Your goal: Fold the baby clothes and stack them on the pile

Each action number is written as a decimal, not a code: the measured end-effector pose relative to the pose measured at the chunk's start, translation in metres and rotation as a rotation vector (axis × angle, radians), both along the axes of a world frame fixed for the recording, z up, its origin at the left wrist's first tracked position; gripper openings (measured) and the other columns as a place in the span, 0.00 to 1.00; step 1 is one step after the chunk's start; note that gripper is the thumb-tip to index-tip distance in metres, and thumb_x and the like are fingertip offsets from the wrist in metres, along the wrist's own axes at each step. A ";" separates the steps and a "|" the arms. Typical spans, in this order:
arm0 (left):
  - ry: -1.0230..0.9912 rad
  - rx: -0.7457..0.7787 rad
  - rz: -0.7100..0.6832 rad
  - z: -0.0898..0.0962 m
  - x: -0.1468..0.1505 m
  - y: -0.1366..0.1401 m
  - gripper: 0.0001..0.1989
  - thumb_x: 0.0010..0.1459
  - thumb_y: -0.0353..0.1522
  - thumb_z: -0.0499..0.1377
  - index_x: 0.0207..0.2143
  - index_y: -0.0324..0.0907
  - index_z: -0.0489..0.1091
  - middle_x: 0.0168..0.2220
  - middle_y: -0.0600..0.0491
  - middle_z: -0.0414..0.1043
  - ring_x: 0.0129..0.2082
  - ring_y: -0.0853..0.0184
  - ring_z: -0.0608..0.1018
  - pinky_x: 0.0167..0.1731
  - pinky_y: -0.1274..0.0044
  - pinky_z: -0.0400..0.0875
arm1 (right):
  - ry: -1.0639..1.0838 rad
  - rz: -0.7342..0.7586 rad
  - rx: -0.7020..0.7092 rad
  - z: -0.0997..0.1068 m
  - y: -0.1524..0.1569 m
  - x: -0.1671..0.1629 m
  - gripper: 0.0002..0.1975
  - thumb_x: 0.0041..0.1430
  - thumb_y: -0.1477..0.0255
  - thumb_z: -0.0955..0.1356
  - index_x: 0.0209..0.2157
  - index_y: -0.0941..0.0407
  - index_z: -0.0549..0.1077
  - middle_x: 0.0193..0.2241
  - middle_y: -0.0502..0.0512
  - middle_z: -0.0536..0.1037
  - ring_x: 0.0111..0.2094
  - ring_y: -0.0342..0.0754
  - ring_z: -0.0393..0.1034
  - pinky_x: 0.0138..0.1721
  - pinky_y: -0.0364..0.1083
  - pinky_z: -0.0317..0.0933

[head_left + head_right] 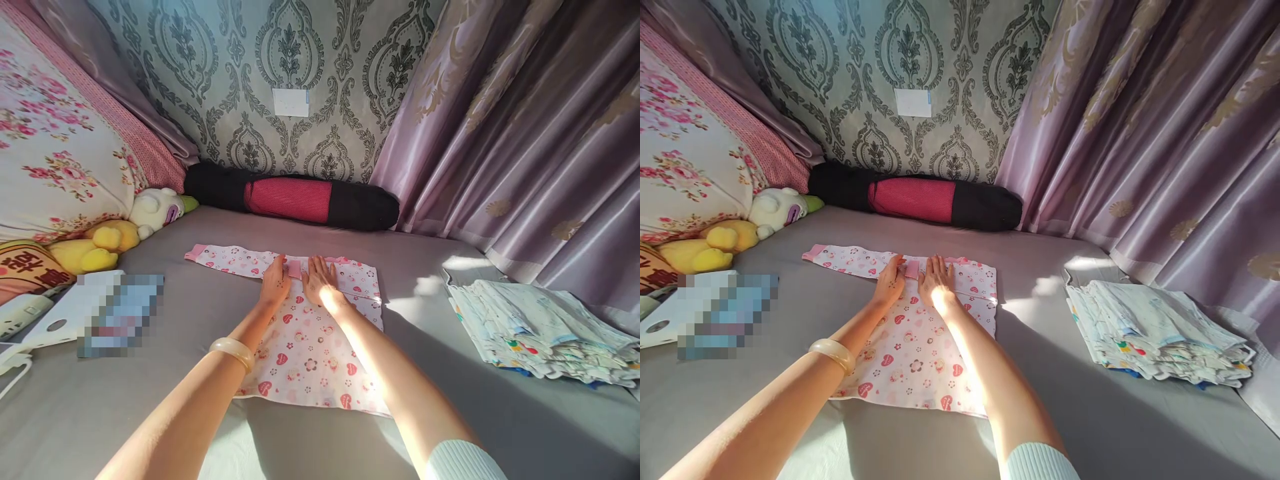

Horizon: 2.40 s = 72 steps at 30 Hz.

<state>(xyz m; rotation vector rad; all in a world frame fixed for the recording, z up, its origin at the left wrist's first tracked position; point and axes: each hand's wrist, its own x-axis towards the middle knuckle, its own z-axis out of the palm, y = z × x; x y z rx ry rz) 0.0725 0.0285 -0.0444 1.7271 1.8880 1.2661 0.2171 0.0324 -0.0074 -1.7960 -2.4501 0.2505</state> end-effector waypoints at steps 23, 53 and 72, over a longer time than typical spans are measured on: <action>0.114 -0.007 -0.089 0.001 -0.004 -0.002 0.23 0.58 0.28 0.46 0.55 0.40 0.65 0.51 0.44 0.75 0.51 0.56 0.76 0.54 0.61 0.69 | 0.154 0.142 0.029 -0.005 -0.004 -0.018 0.30 0.70 0.65 0.47 0.69 0.60 0.52 0.70 0.59 0.51 0.70 0.52 0.42 0.68 0.57 0.37; 0.551 -0.050 -0.286 0.010 0.010 -0.012 0.22 0.65 0.39 0.46 0.54 0.45 0.71 0.61 0.44 0.67 0.62 0.55 0.67 0.62 0.58 0.54 | 0.413 -0.375 -0.021 0.015 -0.015 0.150 0.23 0.66 0.71 0.54 0.57 0.55 0.71 0.48 0.54 0.79 0.48 0.47 0.73 0.47 0.44 0.65; 0.595 -0.106 -0.290 0.019 0.012 -0.017 0.22 0.66 0.39 0.44 0.56 0.44 0.69 0.62 0.45 0.65 0.63 0.56 0.65 0.62 0.62 0.54 | 0.206 -0.552 -0.214 0.034 -0.052 0.156 0.08 0.52 0.71 0.67 0.37 0.55 0.73 0.38 0.55 0.78 0.41 0.51 0.72 0.31 0.43 0.57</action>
